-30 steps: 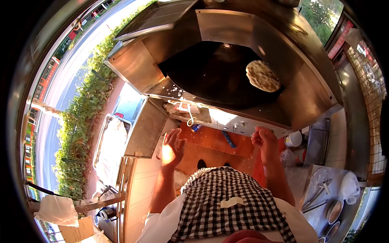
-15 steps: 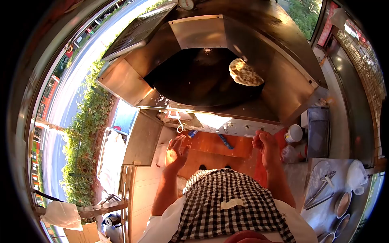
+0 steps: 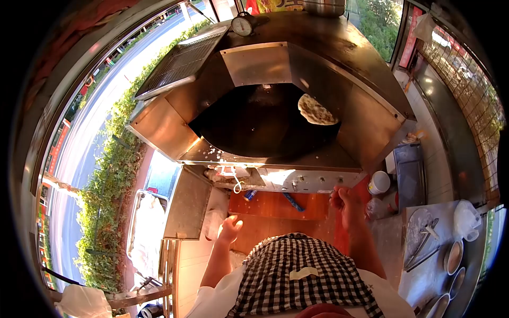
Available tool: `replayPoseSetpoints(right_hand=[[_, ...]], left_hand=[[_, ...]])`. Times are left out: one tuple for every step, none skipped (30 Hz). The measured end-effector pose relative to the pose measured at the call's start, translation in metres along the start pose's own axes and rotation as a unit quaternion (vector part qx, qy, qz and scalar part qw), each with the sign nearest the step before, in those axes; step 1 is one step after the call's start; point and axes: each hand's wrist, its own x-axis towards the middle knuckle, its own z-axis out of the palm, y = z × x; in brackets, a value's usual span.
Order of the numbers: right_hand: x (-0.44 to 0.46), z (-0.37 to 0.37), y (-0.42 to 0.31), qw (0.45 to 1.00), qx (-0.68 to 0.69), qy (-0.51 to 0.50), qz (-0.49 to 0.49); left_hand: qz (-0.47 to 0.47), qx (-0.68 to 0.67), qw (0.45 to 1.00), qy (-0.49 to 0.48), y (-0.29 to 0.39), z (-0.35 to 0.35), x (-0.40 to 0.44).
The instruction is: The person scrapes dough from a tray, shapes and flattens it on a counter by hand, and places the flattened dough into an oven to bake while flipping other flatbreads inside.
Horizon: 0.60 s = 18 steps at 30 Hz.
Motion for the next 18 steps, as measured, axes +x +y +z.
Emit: replayPoseSetpoints(right_hand=[[-0.004,0.009,0.002,1.0,0.004,0.001,0.003],[-0.006,0.015,0.003,1.0,0.009,0.002,0.006],[-0.008,0.021,0.003,1.0,0.006,0.001,0.004],[-0.012,0.027,0.004,1.0,0.004,0.001,0.002],[-0.015,0.034,0.007,1.0,0.003,0.003,0.001],[-0.017,0.039,0.011,1.0,-0.002,0.005,0.004],[-0.017,0.044,0.017,1.0,-0.006,0.007,0.007],[-0.02,0.05,0.022,1.0,-0.01,0.01,0.009],[-0.025,0.056,0.025,1.0,-0.012,0.007,0.012],[-0.03,0.062,0.026,1.0,-0.015,0.003,0.014],[-0.033,0.069,0.026,1.0,-0.019,-0.001,0.014],[-0.036,0.074,0.027,1.0,-0.018,0.005,0.016],[-0.04,0.078,0.03,1.0,-0.018,0.011,0.021],[-0.045,0.08,0.034,0.999,-0.018,0.019,0.027],[-0.05,0.082,0.038,0.999,-0.016,0.026,0.029],[-0.055,0.082,0.042,0.999,-0.014,0.034,0.03],[-0.06,0.082,0.045,0.999,-0.01,0.043,0.029],[-0.066,0.08,0.049,0.998,-0.017,0.047,0.027]], left_hand=[[-0.05,-0.032,0.998,-0.03,-0.023,-0.001,-0.006],[-0.093,-0.057,0.993,-0.035,-0.051,0.006,-0.014],[-0.135,-0.081,0.987,-0.041,-0.076,0.012,-0.024],[-0.194,-0.071,0.976,-0.061,-0.093,0.013,-0.037],[-0.253,-0.059,0.962,-0.081,-0.105,0.01,-0.049],[-0.278,-0.06,0.954,-0.099,-0.116,0.007,-0.064],[-0.301,-0.061,0.944,-0.116,-0.124,0.003,-0.082],[-0.098,0.167,0.963,-0.185,-0.17,0.009,-0.09],[0.116,0.377,0.889,-0.234,-0.215,0.015,-0.1],[0.002,0.271,0.933,-0.234,-0.229,0.012,-0.117],[-0.112,0.158,0.954,-0.229,-0.238,0.011,-0.129],[-0.171,0.073,0.957,-0.224,-0.243,0.01,-0.133],[-0.23,-0.011,0.95,-0.209,-0.246,0.009,-0.137],[-0.237,-0.061,0.949,-0.199,-0.251,0.007,-0.142],[-0.254,-0.087,0.945,-0.187,-0.256,0.005,-0.147],[-0.269,-0.113,0.94,-0.174,-0.258,0.002,-0.152],[-0.291,-0.114,0.937,-0.158,-0.254,0.001,-0.146],[-0.309,-0.115,0.933,-0.141,-0.247,0.001,-0.137]])
